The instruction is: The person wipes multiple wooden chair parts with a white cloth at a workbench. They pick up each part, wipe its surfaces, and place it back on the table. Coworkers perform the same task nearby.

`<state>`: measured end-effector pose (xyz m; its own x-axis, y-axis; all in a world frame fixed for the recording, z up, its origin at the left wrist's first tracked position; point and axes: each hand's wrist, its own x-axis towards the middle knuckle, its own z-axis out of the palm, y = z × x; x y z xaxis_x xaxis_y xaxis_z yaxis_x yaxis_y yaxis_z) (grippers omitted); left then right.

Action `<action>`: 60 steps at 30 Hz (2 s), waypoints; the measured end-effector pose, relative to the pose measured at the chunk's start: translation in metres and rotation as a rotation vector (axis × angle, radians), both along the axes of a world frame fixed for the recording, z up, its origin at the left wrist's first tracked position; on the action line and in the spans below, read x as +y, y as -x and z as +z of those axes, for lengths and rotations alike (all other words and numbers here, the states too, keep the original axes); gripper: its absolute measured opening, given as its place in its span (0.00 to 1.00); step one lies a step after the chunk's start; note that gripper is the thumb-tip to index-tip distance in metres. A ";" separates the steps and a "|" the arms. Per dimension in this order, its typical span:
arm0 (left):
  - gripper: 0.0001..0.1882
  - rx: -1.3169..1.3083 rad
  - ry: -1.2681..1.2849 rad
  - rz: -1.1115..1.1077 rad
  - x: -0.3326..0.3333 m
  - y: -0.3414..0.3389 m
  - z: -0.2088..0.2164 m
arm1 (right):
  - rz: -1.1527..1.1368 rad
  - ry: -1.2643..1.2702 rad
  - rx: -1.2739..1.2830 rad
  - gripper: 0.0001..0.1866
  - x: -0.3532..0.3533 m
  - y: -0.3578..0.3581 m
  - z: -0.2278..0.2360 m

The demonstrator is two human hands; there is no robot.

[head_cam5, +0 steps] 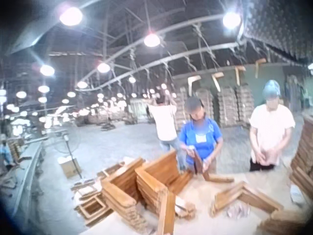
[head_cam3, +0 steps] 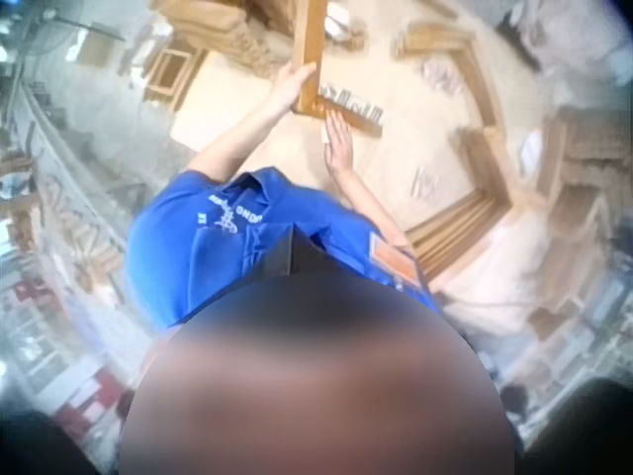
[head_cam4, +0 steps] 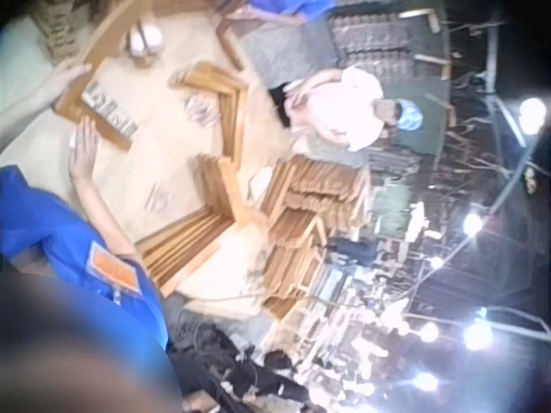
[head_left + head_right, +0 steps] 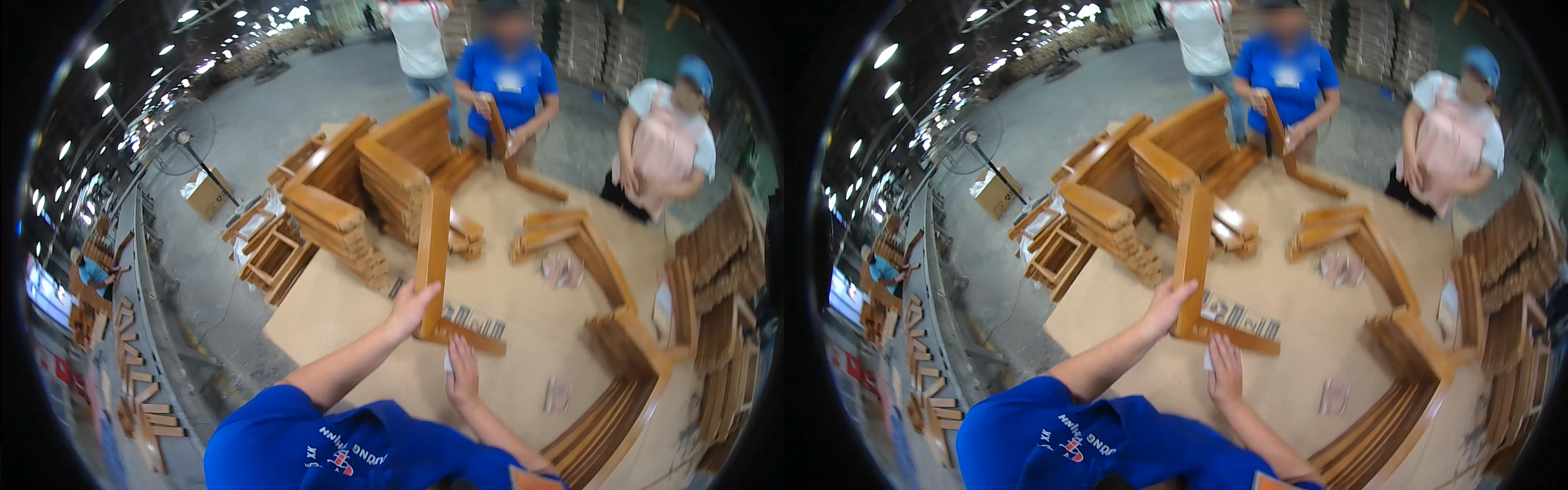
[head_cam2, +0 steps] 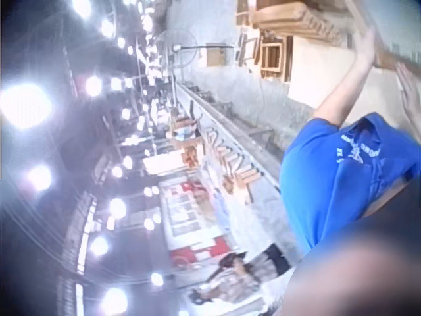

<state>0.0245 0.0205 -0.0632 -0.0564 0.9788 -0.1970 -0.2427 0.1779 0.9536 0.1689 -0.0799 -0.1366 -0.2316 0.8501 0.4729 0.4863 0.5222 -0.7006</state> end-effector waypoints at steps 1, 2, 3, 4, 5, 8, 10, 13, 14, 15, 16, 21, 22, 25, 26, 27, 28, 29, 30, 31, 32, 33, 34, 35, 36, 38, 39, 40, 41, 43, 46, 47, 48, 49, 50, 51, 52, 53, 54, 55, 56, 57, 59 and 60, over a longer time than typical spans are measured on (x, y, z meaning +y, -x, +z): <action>0.16 0.013 0.006 0.008 0.003 0.001 -0.001 | -0.070 -0.011 0.060 0.32 0.002 0.001 -0.008; 0.17 0.017 -0.030 0.006 0.001 0.002 -0.002 | -0.006 -0.032 0.031 0.32 0.004 -0.001 -0.018; 0.17 0.036 0.059 0.017 0.004 0.003 -0.003 | 0.029 -0.143 0.101 0.32 0.006 -0.001 -0.027; 0.17 0.024 -0.001 0.011 0.006 0.004 -0.003 | 0.049 -0.082 0.043 0.31 0.007 -0.003 -0.034; 0.18 0.026 0.015 0.005 0.005 0.005 -0.004 | 0.065 -0.057 0.026 0.30 0.010 -0.005 -0.040; 0.18 0.046 0.025 -0.006 0.003 0.010 -0.007 | -0.039 0.011 0.046 0.28 0.016 -0.006 -0.048; 0.19 0.031 0.018 0.018 0.001 0.012 -0.010 | -0.233 0.131 0.065 0.27 0.021 -0.003 -0.049; 0.18 0.063 0.006 0.041 -0.001 0.018 -0.014 | -0.073 0.234 0.156 0.28 0.026 0.004 -0.051; 0.17 0.129 -0.010 0.006 0.002 0.019 -0.014 | 0.011 0.034 0.137 0.29 0.028 0.003 -0.053; 0.16 0.049 0.024 0.001 0.002 0.018 -0.015 | 0.088 -0.084 0.067 0.30 0.029 0.003 -0.054; 0.15 -0.029 0.062 0.011 0.001 0.019 -0.015 | 0.044 -0.060 0.110 0.31 0.029 0.000 -0.055; 0.14 -0.011 0.067 -0.020 -0.004 0.023 -0.008 | -0.184 0.190 0.160 0.35 0.019 -0.010 -0.043; 0.15 -0.012 0.075 -0.007 -0.004 0.023 -0.007 | -0.197 0.273 0.053 0.36 0.017 -0.007 -0.040; 0.15 -0.011 0.084 0.017 -0.003 0.023 -0.005 | 0.100 0.064 -0.002 0.36 0.018 0.010 -0.044; 0.15 -0.003 0.116 0.012 -0.003 0.023 -0.005 | 0.166 0.072 -0.011 0.36 0.021 0.012 -0.050; 0.15 0.024 0.071 0.023 -0.004 0.023 -0.004 | 0.098 0.037 0.095 0.34 0.023 0.012 -0.058; 0.15 0.056 0.054 0.013 -0.004 0.023 -0.003 | 0.098 0.045 0.094 0.32 0.031 0.008 -0.068; 0.15 0.069 0.029 -0.019 -0.004 0.023 -0.004 | -0.019 0.229 0.176 0.27 0.034 -0.001 -0.077; 0.15 0.098 0.048 -0.008 -0.004 0.024 -0.004 | -0.172 0.391 0.160 0.22 0.041 -0.015 -0.087; 0.15 0.118 0.078 0.001 -0.006 0.026 -0.005 | -0.288 0.563 0.269 0.23 0.042 -0.033 -0.096; 0.16 0.105 0.086 -0.009 -0.007 0.025 -0.007 | -0.313 0.442 0.124 0.25 0.044 -0.036 -0.098; 0.16 0.101 0.098 0.015 -0.009 0.026 -0.008 | -0.389 0.441 -0.035 0.26 0.042 -0.044 -0.099; 0.16 0.078 0.065 0.040 -0.008 0.026 -0.008 | -0.288 0.416 0.120 0.27 0.036 -0.039 -0.096; 0.17 0.089 0.085 0.055 -0.008 0.026 -0.008 | -0.231 0.422 0.267 0.27 0.031 -0.031 -0.092; 0.17 0.089 0.087 0.057 -0.009 0.026 -0.008 | -0.127 0.371 0.398 0.28 0.023 -0.018 -0.086; 0.17 0.071 0.087 0.040 -0.008 0.026 -0.009 | -0.123 0.236 0.134 0.26 0.013 0.000 -0.087; 0.17 0.083 0.102 0.061 -0.010 0.026 -0.010 | -0.071 0.090 -0.050 0.26 0.006 0.008 -0.090; 0.17 0.088 0.093 0.057 -0.010 0.028 -0.011 | -0.137 0.201 0.159 0.25 0.015 0.000 -0.104; 0.17 0.068 0.051 0.029 -0.010 0.030 -0.013 | -0.184 0.454 0.368 0.23 0.023 -0.017 -0.122; 0.17 0.061 0.097 0.060 -0.012 0.037 -0.016 | -0.323 0.521 0.281 0.22 0.044 -0.066 -0.166; 0.17 0.029 0.137 0.063 -0.011 0.043 -0.023 | -0.492 0.743 -0.127 0.22 0.070 -0.100 -0.203; 0.17 0.024 0.145 0.080 -0.008 0.045 -0.023 | -0.457 0.772 0.001 0.23 0.072 -0.095 -0.202; 0.17 0.038 0.109 0.060 -0.008 0.045 -0.023 | -0.470 0.859 0.123 0.25 0.070 -0.086 -0.197; 0.17 0.057 0.107 0.070 -0.008 0.044 -0.023 | -0.458 0.806 0.162 0.27 0.064 -0.068 -0.187; 0.17 0.044 0.090 0.076 -0.007 0.043 -0.022 | -0.426 0.680 0.065 0.30 0.052 -0.045 -0.173; 0.17 0.045 0.121 0.092 -0.007 0.041 -0.022 | -0.275 0.631 0.003 0.34 0.044 -0.034 -0.162; 0.17 0.038 0.075 0.087 -0.004 0.039 -0.021 | -0.201 0.496 -0.039 0.35 0.034 -0.030 -0.154; 0.17 0.050 0.070 0.081 -0.002 0.038 -0.019 | -0.026 0.314 -0.123 0.36 0.029 -0.032 -0.148; 0.17 0.072 0.091 0.066 -0.005 0.036 -0.018 | -0.135 0.387 -0.065 0.36 0.029 -0.041 -0.145; 0.17 0.080 0.097 0.068 -0.007 0.034 -0.017 | -0.179 0.464 -0.047 0.35 0.030 -0.055 -0.145; 0.17 0.091 0.104 0.063 -0.006 0.032 -0.016 | -0.231 0.607 -0.086 0.35 0.036 -0.071 -0.148; 0.18 0.089 0.075 0.042 -0.006 0.030 -0.015 | -0.281 0.600 -0.022 0.34 0.041 -0.084 -0.149; 0.14 0.054 0.093 0.044 -0.010 0.027 -0.012 | -0.460 0.769 -0.023 0.33 0.045 -0.093 -0.146; 0.13 0.066 0.080 0.046 -0.010 0.024 -0.010 | -0.424 0.889 0.275 0.24 0.042 -0.085 -0.140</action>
